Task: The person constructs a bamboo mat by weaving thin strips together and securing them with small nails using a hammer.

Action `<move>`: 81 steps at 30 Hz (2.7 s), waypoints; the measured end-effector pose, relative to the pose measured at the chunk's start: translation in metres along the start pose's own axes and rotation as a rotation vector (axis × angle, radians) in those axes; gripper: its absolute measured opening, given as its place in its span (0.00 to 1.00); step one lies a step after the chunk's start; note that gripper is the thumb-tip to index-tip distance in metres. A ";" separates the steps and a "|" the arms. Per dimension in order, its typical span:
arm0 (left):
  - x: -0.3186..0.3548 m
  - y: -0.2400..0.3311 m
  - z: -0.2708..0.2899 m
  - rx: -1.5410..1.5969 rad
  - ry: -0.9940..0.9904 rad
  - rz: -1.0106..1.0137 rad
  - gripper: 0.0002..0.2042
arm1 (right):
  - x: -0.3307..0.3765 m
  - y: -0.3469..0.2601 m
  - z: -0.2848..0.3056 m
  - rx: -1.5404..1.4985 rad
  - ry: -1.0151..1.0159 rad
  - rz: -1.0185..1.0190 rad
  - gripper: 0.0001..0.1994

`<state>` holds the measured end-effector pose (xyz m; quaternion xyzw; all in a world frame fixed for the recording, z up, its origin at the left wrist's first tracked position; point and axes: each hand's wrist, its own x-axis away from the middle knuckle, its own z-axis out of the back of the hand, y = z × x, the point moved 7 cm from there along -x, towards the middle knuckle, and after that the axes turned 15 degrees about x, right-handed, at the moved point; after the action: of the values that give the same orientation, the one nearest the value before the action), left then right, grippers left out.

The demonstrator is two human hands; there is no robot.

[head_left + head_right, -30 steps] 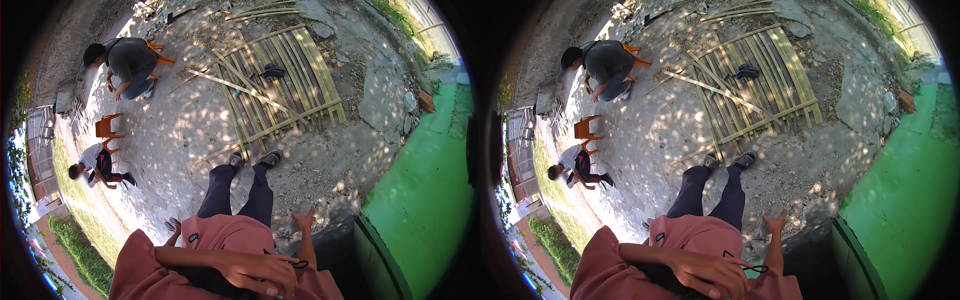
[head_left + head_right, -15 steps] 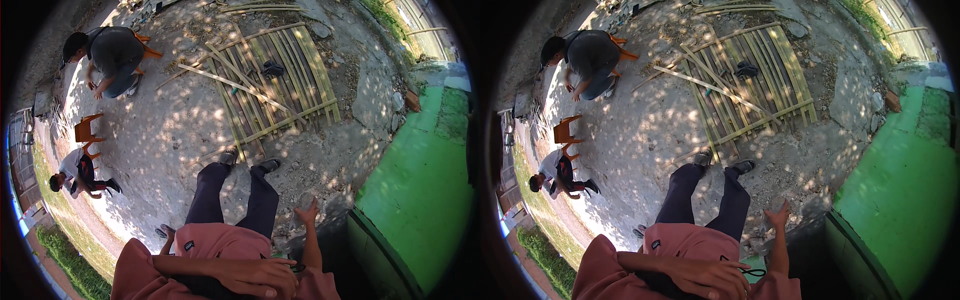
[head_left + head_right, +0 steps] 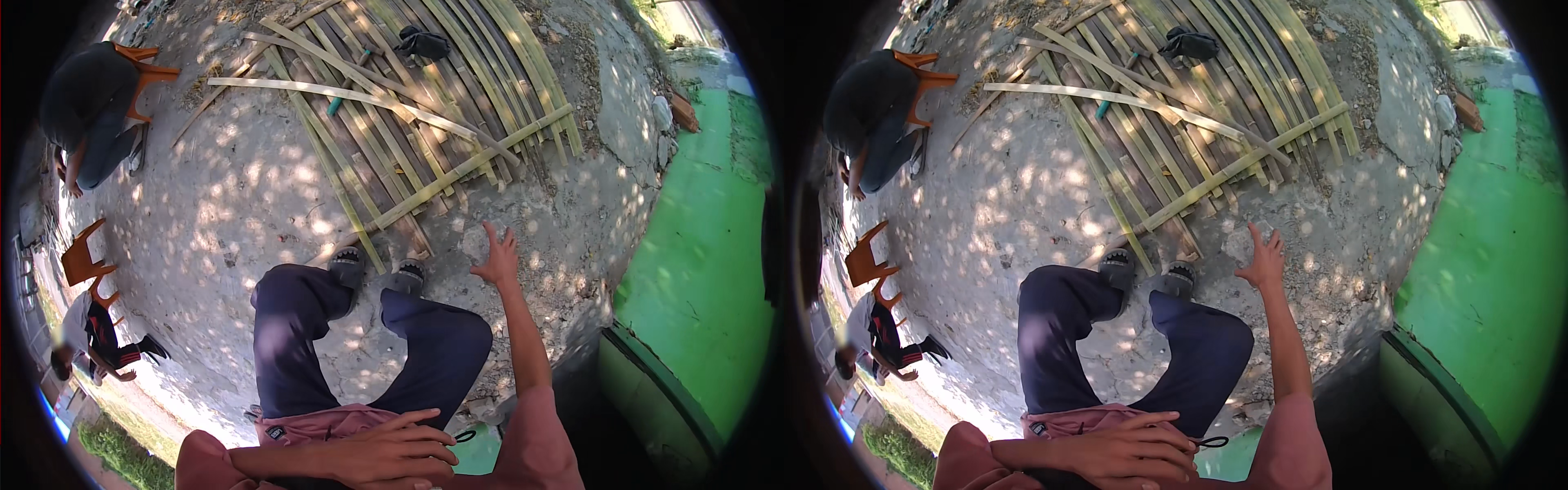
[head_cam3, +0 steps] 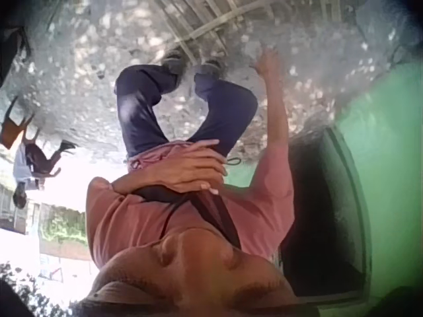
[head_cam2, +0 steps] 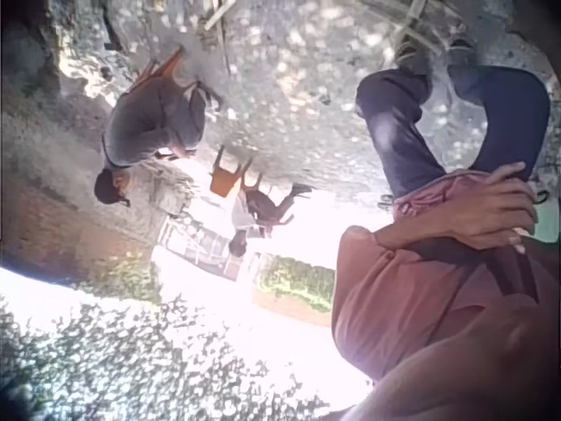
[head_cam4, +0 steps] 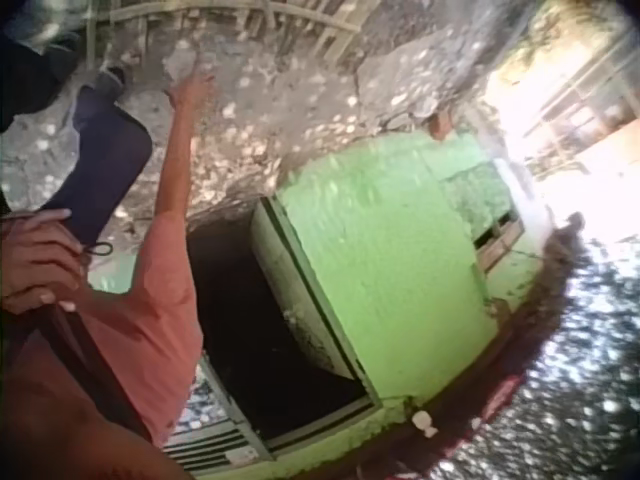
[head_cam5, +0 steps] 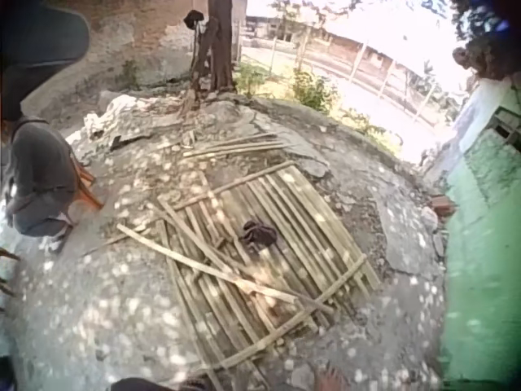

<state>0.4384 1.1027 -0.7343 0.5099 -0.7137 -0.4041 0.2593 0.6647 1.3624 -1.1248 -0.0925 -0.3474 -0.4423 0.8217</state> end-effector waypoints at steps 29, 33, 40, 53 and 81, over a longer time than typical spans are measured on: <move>0.141 -0.099 0.163 -0.945 0.826 -0.712 0.13 | -0.071 -0.006 -0.221 -0.270 0.475 0.036 0.80; 0.161 -0.183 0.341 -0.613 1.056 -0.060 0.18 | -0.075 0.012 -0.242 -0.325 0.551 0.046 0.78; 0.195 -0.532 0.402 -1.179 0.535 0.671 0.43 | -0.074 0.010 -0.255 -0.365 0.562 0.025 0.74; 0.186 -0.559 0.406 -1.037 0.720 0.542 0.26 | -0.067 0.004 -0.251 -0.339 0.559 0.024 0.76; 0.153 -0.494 0.360 -1.346 0.441 0.693 0.28 | -0.047 -0.022 -0.271 -0.556 0.632 0.118 0.68</move>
<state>0.3597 0.9966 -1.3503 0.0601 -0.3659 -0.5351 0.7591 0.7626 1.2559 -1.3599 -0.1903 0.0602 -0.4779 0.8554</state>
